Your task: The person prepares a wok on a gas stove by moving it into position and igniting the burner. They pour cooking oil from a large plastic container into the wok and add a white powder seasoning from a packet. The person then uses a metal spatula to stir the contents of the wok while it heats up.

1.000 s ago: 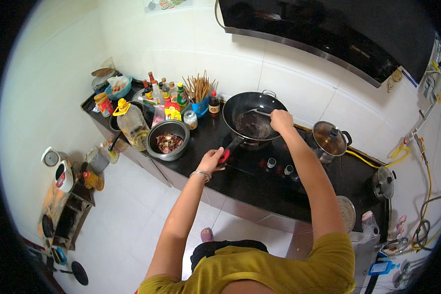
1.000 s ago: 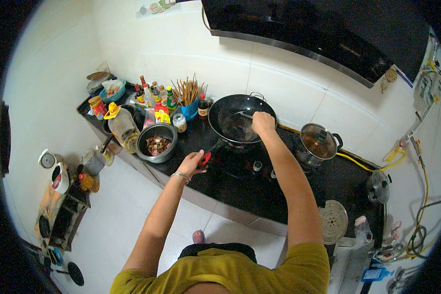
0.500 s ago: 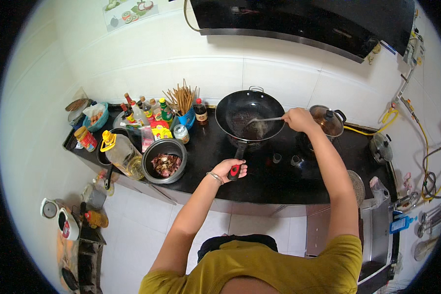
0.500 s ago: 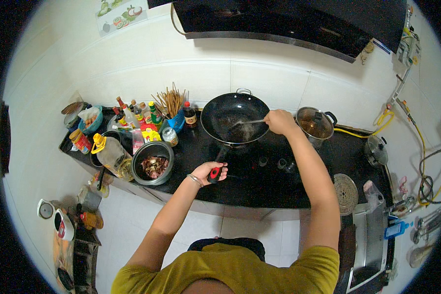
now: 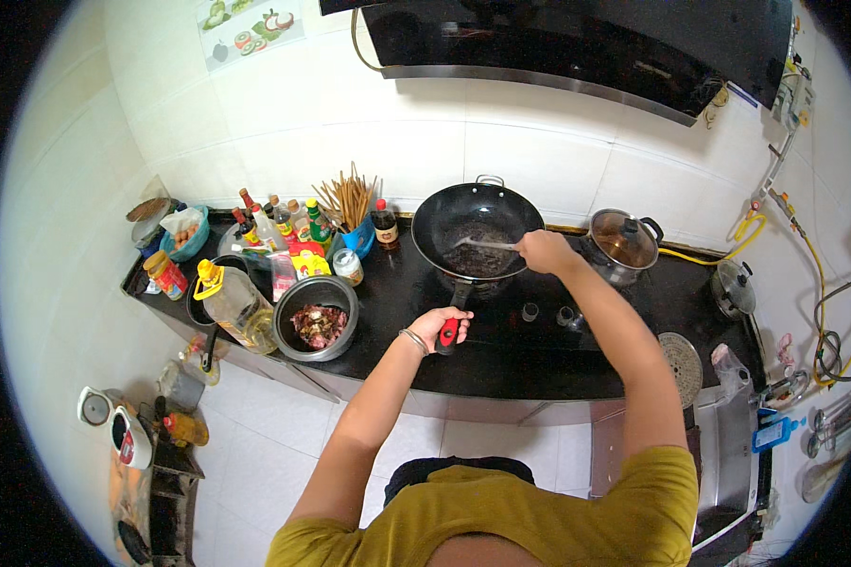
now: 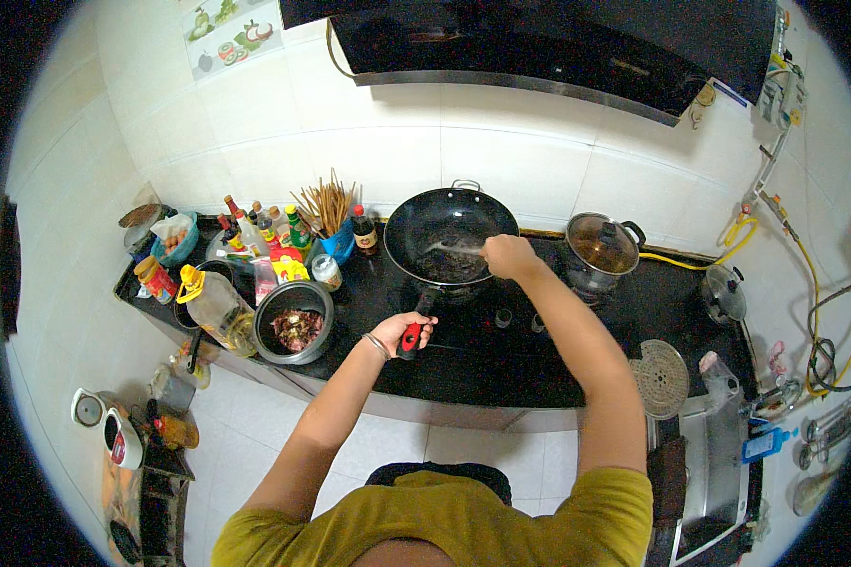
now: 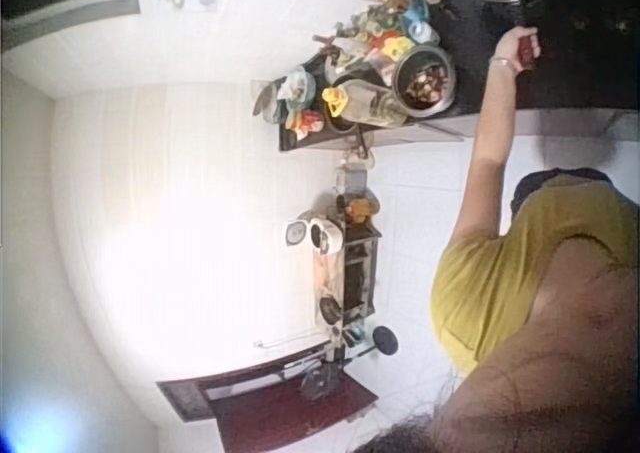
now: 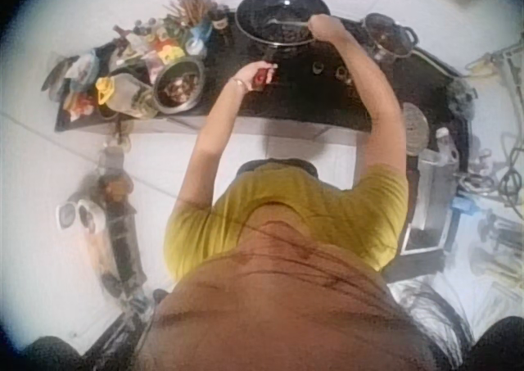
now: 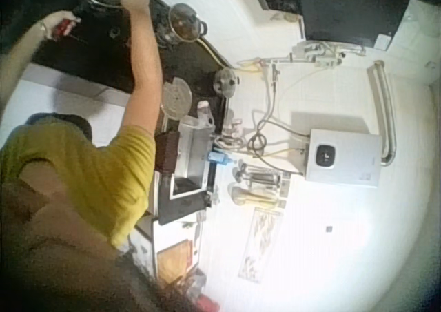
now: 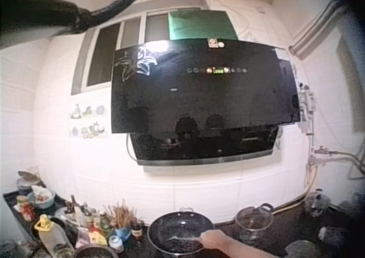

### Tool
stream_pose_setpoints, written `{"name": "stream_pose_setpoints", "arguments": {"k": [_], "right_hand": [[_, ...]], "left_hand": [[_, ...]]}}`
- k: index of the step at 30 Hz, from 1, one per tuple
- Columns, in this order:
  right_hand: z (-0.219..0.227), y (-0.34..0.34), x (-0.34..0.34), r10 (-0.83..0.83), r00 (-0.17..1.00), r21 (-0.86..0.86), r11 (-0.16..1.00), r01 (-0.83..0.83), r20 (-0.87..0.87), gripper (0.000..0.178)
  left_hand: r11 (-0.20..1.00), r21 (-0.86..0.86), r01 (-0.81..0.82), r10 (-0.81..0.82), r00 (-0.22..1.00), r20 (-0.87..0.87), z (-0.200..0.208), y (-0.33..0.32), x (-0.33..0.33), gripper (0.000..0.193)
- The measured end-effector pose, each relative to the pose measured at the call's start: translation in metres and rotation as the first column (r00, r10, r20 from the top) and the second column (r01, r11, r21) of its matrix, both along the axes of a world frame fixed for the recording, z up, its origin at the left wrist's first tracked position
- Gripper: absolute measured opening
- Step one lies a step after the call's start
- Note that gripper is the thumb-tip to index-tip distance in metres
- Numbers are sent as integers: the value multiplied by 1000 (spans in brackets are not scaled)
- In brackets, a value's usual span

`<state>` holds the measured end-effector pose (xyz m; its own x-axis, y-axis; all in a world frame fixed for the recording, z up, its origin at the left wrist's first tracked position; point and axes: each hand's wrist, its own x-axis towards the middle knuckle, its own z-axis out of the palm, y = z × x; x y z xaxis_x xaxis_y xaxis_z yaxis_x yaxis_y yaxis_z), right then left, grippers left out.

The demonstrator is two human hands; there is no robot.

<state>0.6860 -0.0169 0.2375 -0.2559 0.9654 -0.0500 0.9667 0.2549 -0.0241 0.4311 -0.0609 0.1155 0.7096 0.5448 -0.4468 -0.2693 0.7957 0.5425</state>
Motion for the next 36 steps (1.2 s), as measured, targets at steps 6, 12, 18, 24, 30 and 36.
{"name": "stream_pose_setpoints", "arguments": {"k": [6,12,18,24,30,36], "right_hand": [[61,-21,32,39,999,1,999,-39,24,24],[1,33,25,-81,992,219,971,100,-96,23],[-15,35,2,-89,996,102,991,89,0,24],[20,-9,36,18,1000,-23,1000,-18,-6,20],[48,-6,35,1,1000,73,997,-2,14,21],[-6,46,16,-143,986,130,980,153,-83,26]], "left_hand": [[1000,-3,23,-23,999,46,2,0,-1,12],[999,33,-2,3,1000,-18,11,-4,5,8],[999,46,-3,5,999,-45,13,-4,8,10],[998,58,5,-1,998,-67,9,-3,9,12],[998,56,-3,8,996,-91,12,-4,7,13],[996,93,6,10,985,-175,13,1,10,14]]}}
